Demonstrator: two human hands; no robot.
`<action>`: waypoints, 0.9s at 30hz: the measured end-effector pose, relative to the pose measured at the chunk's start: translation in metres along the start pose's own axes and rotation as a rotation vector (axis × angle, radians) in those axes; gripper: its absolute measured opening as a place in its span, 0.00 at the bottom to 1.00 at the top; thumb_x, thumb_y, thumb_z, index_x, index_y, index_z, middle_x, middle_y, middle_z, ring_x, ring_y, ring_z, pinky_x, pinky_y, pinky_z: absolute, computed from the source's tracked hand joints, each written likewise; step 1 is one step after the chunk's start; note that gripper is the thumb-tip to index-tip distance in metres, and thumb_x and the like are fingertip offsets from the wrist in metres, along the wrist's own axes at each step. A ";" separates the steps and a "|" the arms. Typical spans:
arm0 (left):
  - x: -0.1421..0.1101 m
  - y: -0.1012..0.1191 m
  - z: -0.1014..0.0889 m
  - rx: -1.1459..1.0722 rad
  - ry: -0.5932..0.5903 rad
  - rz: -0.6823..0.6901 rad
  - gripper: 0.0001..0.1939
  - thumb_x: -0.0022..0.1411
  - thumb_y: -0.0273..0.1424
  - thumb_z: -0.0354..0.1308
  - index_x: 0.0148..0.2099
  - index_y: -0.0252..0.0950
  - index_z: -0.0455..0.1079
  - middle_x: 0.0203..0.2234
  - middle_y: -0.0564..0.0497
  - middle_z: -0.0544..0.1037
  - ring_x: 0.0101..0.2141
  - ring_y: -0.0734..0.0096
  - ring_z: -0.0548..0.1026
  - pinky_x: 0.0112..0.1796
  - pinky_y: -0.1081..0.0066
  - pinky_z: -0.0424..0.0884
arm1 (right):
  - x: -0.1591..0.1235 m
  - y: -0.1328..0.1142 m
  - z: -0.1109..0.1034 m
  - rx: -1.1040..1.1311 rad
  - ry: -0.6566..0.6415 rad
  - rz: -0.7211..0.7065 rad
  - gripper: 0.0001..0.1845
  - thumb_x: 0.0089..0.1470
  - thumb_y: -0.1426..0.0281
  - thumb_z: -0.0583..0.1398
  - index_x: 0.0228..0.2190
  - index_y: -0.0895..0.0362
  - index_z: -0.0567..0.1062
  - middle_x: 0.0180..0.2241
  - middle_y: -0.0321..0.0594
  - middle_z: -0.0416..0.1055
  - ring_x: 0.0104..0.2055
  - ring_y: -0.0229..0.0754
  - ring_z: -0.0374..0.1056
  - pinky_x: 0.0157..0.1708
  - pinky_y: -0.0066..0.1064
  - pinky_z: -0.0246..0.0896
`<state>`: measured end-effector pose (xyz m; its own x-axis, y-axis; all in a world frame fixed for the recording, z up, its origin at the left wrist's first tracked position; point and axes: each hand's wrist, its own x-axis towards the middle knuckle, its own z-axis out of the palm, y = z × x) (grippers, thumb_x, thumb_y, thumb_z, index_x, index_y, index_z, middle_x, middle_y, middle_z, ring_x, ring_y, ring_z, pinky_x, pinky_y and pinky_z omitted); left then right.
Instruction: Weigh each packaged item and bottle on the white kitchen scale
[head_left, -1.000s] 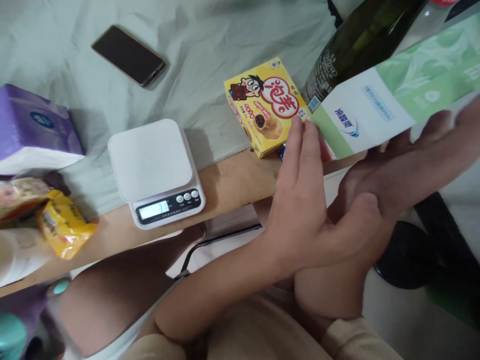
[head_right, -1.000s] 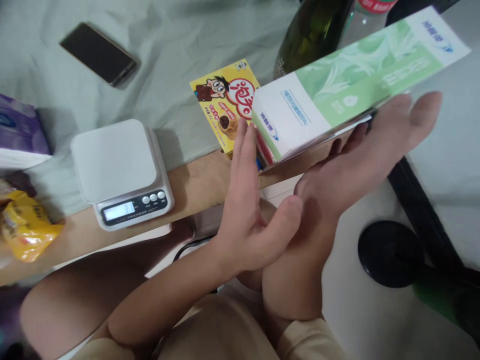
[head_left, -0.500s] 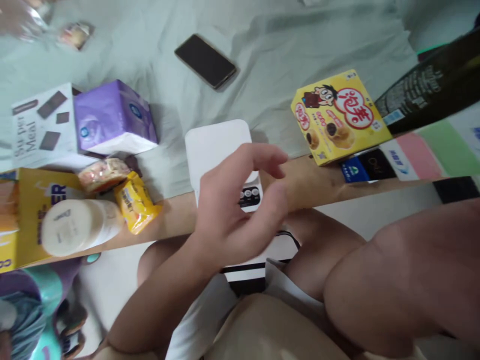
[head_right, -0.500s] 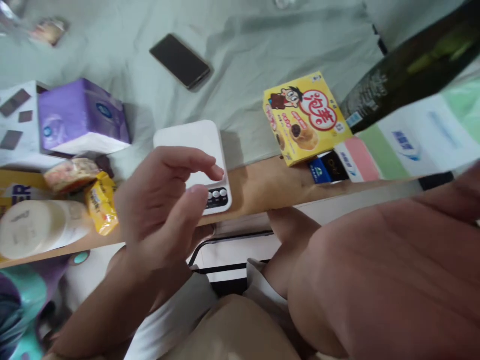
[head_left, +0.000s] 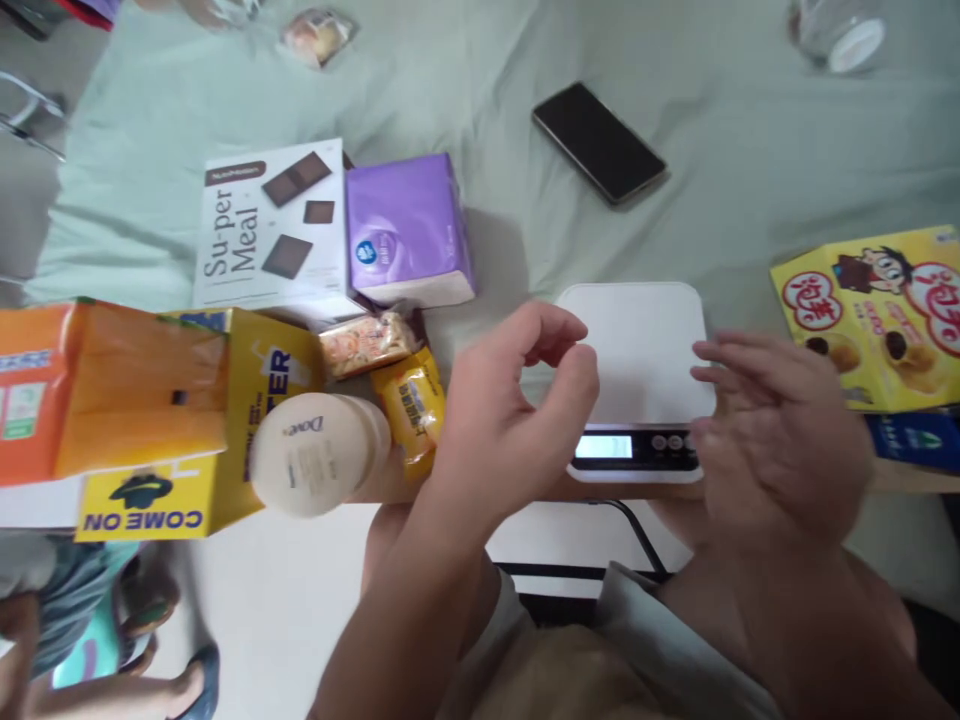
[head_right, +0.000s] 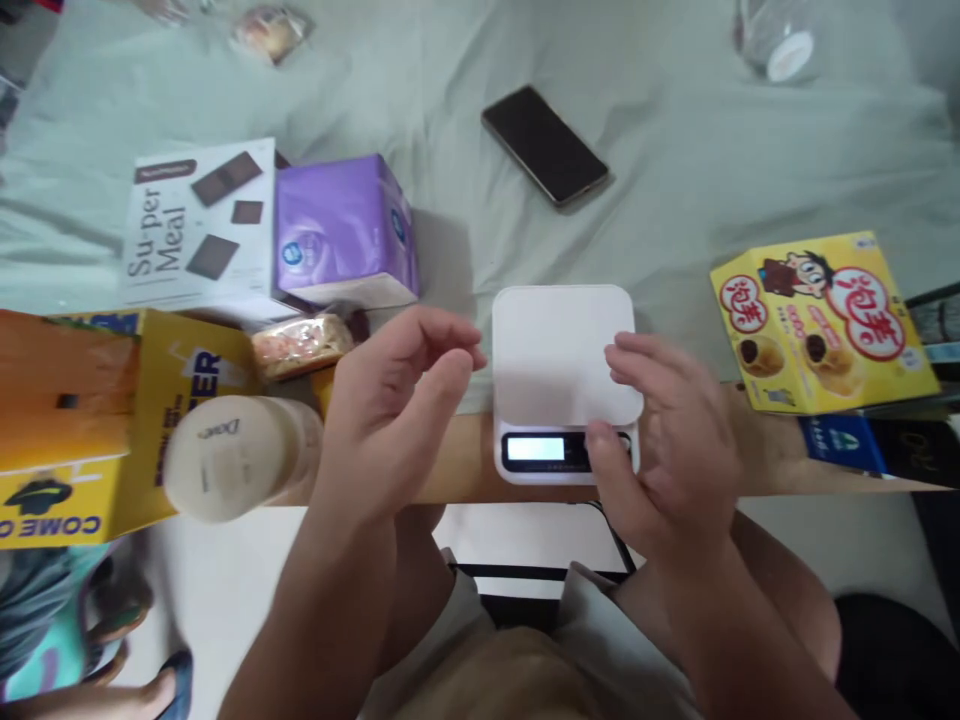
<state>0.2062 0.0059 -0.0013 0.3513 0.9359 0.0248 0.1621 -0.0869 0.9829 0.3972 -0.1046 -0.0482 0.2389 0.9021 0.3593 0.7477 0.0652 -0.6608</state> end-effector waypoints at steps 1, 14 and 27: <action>-0.002 0.000 -0.006 0.006 -0.001 0.002 0.04 0.66 0.30 0.57 0.38 0.39 0.73 0.32 0.54 0.82 0.36 0.70 0.79 0.42 0.67 0.76 | 0.010 -0.004 0.005 0.006 -0.037 -0.019 0.34 0.60 0.67 0.61 0.66 0.34 0.66 0.62 0.46 0.68 0.65 0.59 0.70 0.56 0.64 0.78; -0.007 -0.008 -0.046 -0.095 0.149 -0.244 0.05 0.63 0.32 0.60 0.42 0.42 0.71 0.43 0.51 0.81 0.46 0.61 0.77 0.53 0.57 0.76 | 0.203 -0.080 0.117 -0.366 -0.744 -0.185 0.74 0.34 0.54 0.81 0.74 0.44 0.52 0.81 0.44 0.32 0.84 0.68 0.32 0.81 0.63 0.41; -0.004 -0.015 -0.044 -0.143 0.149 -0.289 0.06 0.61 0.35 0.63 0.41 0.41 0.72 0.39 0.51 0.81 0.43 0.60 0.78 0.41 0.61 0.73 | 0.229 -0.090 0.148 -0.581 -0.831 -0.236 0.56 0.36 0.58 0.80 0.63 0.45 0.63 0.65 0.42 0.61 0.69 0.64 0.62 0.66 0.64 0.69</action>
<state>0.1615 0.0184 -0.0084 0.1692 0.9555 -0.2417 0.1007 0.2272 0.9686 0.2932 0.1591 -0.0041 -0.2895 0.9168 -0.2750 0.9558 0.2615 -0.1345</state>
